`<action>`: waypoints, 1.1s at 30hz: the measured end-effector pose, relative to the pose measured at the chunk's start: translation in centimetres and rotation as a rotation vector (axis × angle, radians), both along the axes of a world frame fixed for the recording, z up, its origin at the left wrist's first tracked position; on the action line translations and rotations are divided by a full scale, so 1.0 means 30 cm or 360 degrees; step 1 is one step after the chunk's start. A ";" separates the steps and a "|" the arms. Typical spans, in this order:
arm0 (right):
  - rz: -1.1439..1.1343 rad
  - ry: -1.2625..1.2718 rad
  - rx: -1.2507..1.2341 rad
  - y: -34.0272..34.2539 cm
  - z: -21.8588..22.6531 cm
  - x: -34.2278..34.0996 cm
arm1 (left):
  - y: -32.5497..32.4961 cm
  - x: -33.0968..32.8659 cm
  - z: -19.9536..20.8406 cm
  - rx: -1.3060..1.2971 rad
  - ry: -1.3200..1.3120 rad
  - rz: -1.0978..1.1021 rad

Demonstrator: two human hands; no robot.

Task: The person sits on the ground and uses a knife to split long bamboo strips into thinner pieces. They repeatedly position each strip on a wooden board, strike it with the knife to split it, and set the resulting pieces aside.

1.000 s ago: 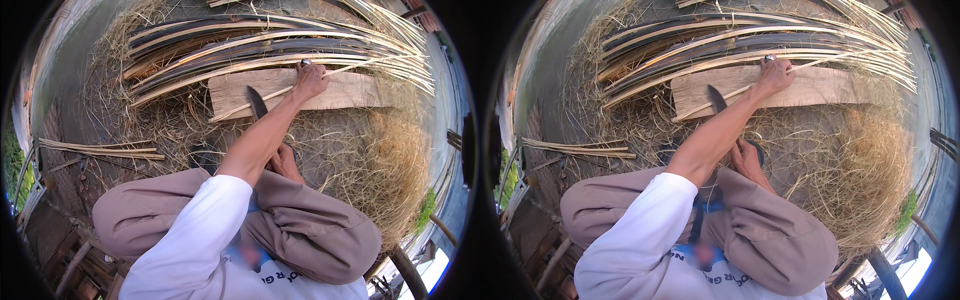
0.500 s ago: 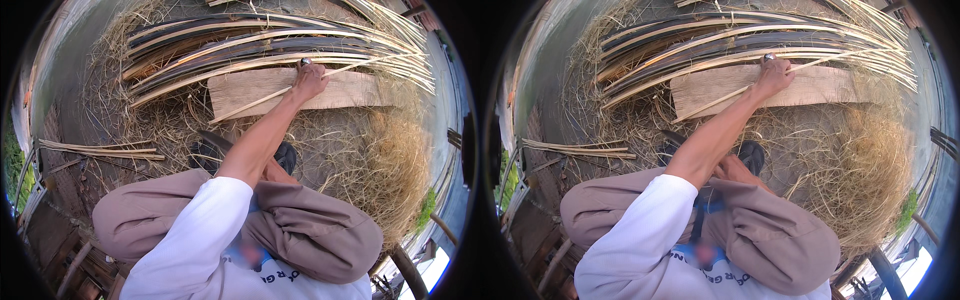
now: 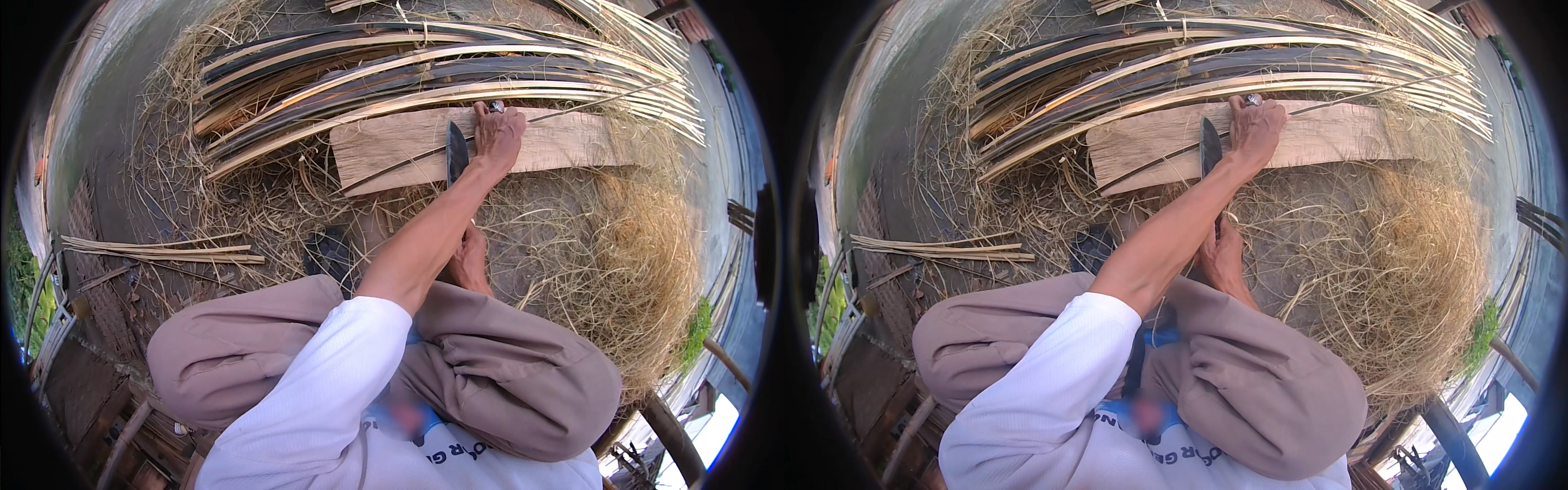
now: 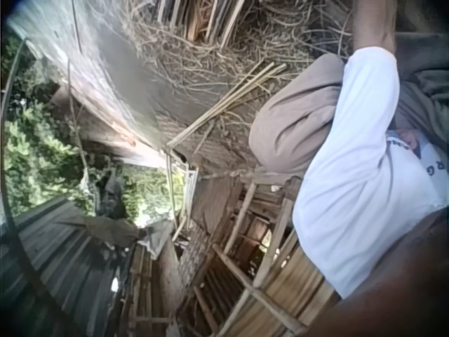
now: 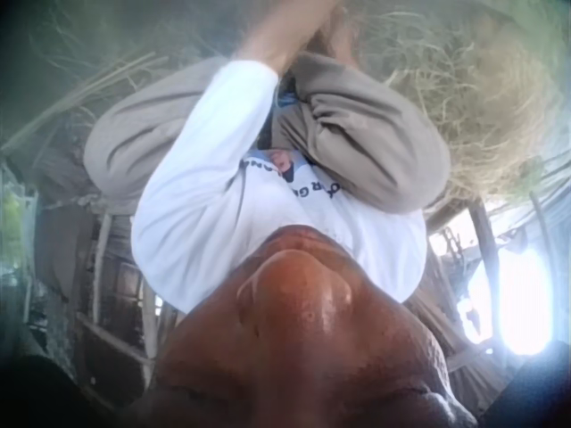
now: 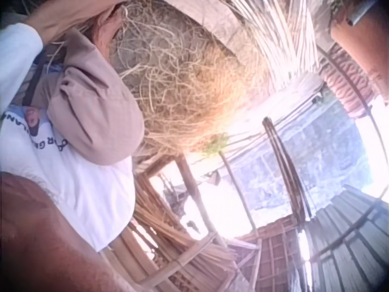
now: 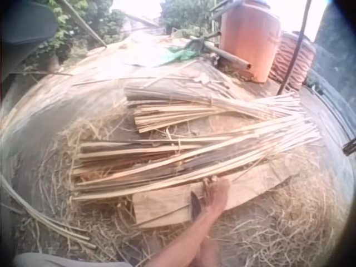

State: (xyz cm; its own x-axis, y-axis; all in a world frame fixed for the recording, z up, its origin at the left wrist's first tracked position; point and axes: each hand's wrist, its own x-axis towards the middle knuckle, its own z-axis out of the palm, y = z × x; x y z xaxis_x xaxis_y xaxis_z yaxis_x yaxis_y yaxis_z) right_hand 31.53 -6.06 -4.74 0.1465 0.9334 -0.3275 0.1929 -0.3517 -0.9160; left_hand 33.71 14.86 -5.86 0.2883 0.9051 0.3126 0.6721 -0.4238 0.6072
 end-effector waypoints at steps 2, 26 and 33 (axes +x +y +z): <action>0.0192 -0.0103 0.0099 -0.036 0.020 -0.013 | 0.000 -0.009 -0.004 0.0050 0.0025 -0.0001; 0.0286 0.0264 0.0122 -0.064 -0.097 -0.074 | 0.055 -0.063 0.034 -0.0075 -0.0065 -0.0055; -0.0056 -0.0101 -0.0224 0.101 0.042 0.008 | 0.099 -0.076 -0.048 -0.0072 -0.0022 -0.0028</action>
State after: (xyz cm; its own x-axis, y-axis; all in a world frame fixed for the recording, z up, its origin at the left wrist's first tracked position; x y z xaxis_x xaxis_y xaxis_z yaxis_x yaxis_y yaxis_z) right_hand 31.75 -3.03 -3.47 0.2027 0.8728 -0.4440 0.2343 -0.4834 -0.8434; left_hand 31.42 17.82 -7.29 0.3000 0.9134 0.2752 0.6564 -0.4070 0.6352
